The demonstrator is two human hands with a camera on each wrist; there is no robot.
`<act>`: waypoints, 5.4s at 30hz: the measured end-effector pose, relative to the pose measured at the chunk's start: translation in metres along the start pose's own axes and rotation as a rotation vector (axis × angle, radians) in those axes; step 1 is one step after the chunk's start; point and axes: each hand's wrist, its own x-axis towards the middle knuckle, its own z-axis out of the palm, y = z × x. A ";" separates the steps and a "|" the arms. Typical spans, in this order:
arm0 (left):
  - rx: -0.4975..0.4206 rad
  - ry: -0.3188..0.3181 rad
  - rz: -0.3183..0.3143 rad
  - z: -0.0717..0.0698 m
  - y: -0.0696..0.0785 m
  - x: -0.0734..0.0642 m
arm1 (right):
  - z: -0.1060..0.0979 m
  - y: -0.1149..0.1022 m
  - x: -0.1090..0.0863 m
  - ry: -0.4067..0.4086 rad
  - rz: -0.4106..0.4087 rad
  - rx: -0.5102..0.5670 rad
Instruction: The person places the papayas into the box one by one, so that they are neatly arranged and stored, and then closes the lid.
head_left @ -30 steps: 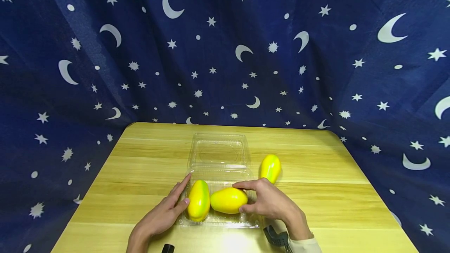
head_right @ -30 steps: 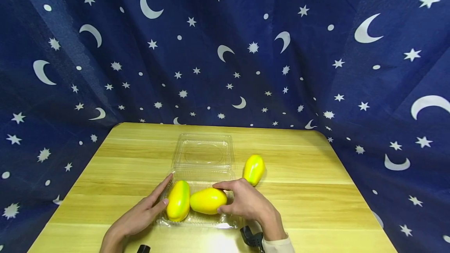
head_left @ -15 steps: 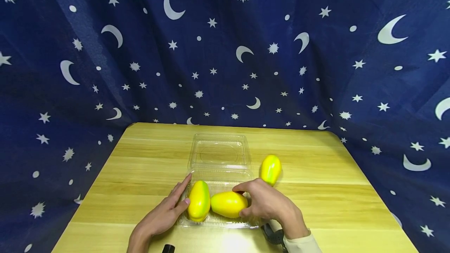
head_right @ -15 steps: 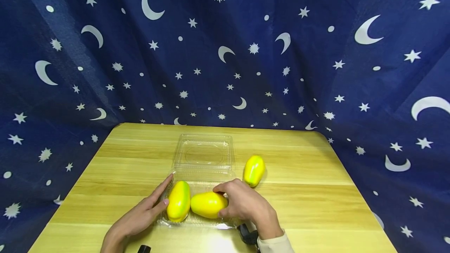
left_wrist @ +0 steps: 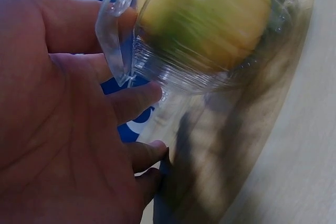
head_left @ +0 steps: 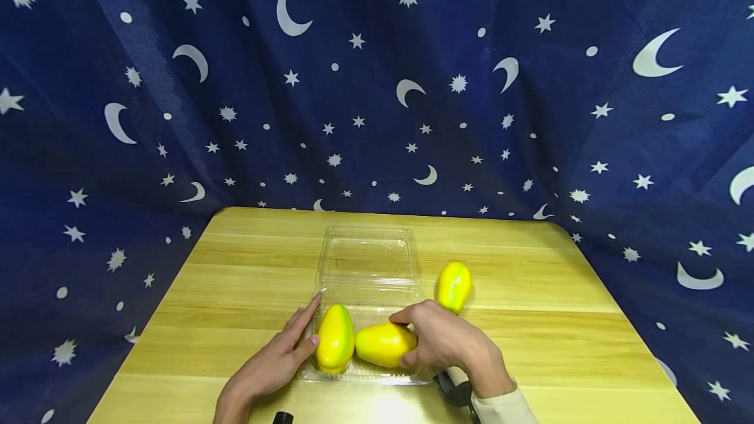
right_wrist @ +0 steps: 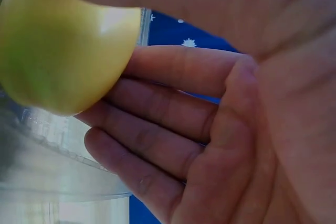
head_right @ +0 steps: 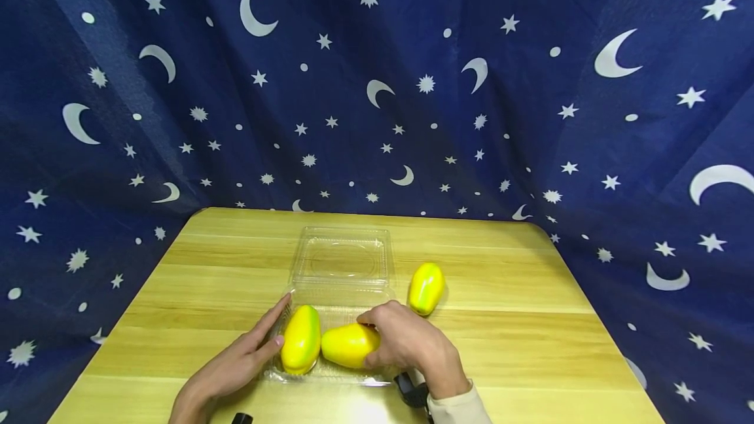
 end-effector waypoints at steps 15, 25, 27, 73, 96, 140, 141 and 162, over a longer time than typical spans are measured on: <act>0.018 -0.007 0.000 0.001 0.000 -0.001 | -0.008 0.005 -0.013 0.062 0.042 0.082; 0.016 -0.008 0.001 0.000 -0.001 -0.001 | -0.026 0.024 -0.038 0.112 0.095 0.179; 0.014 -0.007 0.003 0.000 -0.002 -0.001 | -0.029 0.029 -0.043 0.147 0.104 0.177; 0.004 -0.003 0.002 0.000 -0.001 0.000 | -0.059 0.140 -0.107 0.410 0.249 0.142; 0.024 0.000 -0.009 0.001 -0.002 0.000 | -0.043 0.166 -0.065 0.376 0.202 0.261; 0.033 0.007 -0.004 0.000 0.000 0.002 | -0.018 0.163 -0.038 0.396 0.274 0.278; 0.033 0.006 -0.003 0.000 0.000 0.002 | -0.018 0.162 -0.039 0.396 0.278 0.276; 0.032 0.013 -0.009 0.000 -0.001 -0.001 | -0.019 0.163 -0.052 0.421 0.283 0.212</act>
